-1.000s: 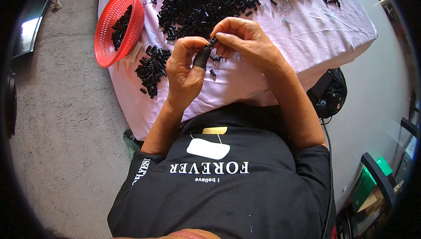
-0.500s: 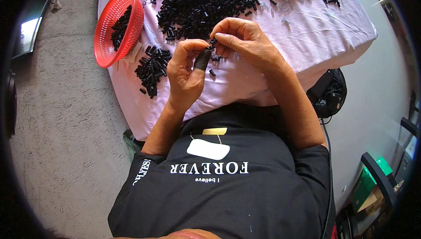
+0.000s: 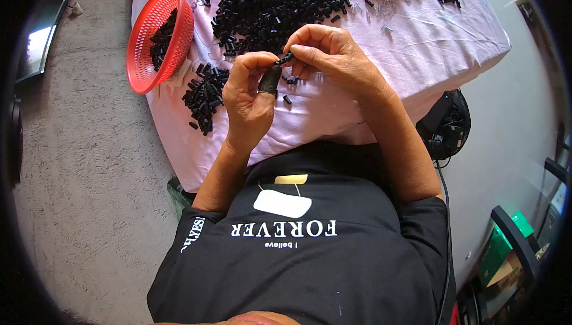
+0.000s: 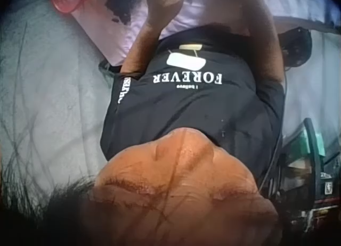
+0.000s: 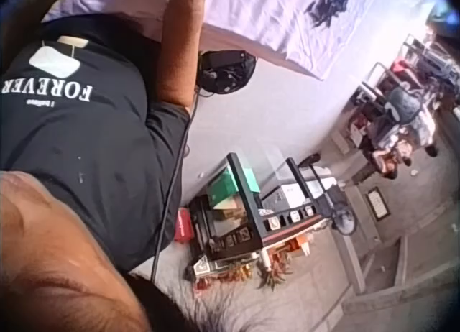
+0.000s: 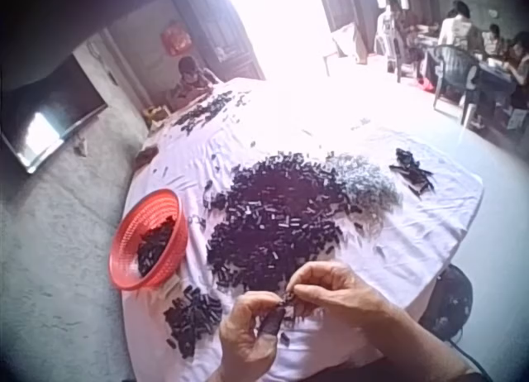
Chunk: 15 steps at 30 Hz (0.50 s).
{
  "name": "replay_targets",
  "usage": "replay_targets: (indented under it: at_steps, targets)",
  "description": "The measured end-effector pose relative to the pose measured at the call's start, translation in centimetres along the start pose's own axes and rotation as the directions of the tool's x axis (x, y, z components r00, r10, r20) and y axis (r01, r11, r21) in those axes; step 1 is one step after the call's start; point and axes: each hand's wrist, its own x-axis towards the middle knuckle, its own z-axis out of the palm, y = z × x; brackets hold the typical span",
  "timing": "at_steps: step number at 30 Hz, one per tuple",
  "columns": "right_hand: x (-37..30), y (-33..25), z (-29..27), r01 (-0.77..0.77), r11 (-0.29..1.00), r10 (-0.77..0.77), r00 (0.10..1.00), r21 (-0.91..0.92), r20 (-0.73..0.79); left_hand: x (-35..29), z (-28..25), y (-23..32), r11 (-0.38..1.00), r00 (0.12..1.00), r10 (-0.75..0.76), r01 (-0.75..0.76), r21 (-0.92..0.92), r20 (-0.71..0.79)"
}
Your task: The person is manually assembling small black plastic components on a table.
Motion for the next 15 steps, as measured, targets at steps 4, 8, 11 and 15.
replay_targets:
  at_steps: [4,8,11,15]
  targets:
    - [-0.1,-0.42,0.4,-0.037,0.999,0.037,0.999,-0.005,-0.023,-0.09,-0.05,-0.16,1.0,1.0,-0.007,0.007,0.005,0.006]
    - [-0.09,-0.07,0.16,-0.023,1.0,0.023,1.0,0.003,-0.017,-0.15,0.05,-0.13,1.0,1.0,-0.004,0.004,0.007,0.008]
    - [-0.05,-0.09,0.1,-0.012,1.0,0.012,1.0,0.014,-0.008,-0.29,0.19,-0.28,1.0,1.0,-0.007,0.007,-0.004,-0.005]
    - [0.0,-0.11,0.14,-0.021,1.0,0.021,1.0,0.016,-0.011,-0.33,0.2,-0.2,1.0,1.0,-0.017,0.017,-0.016,-0.013]
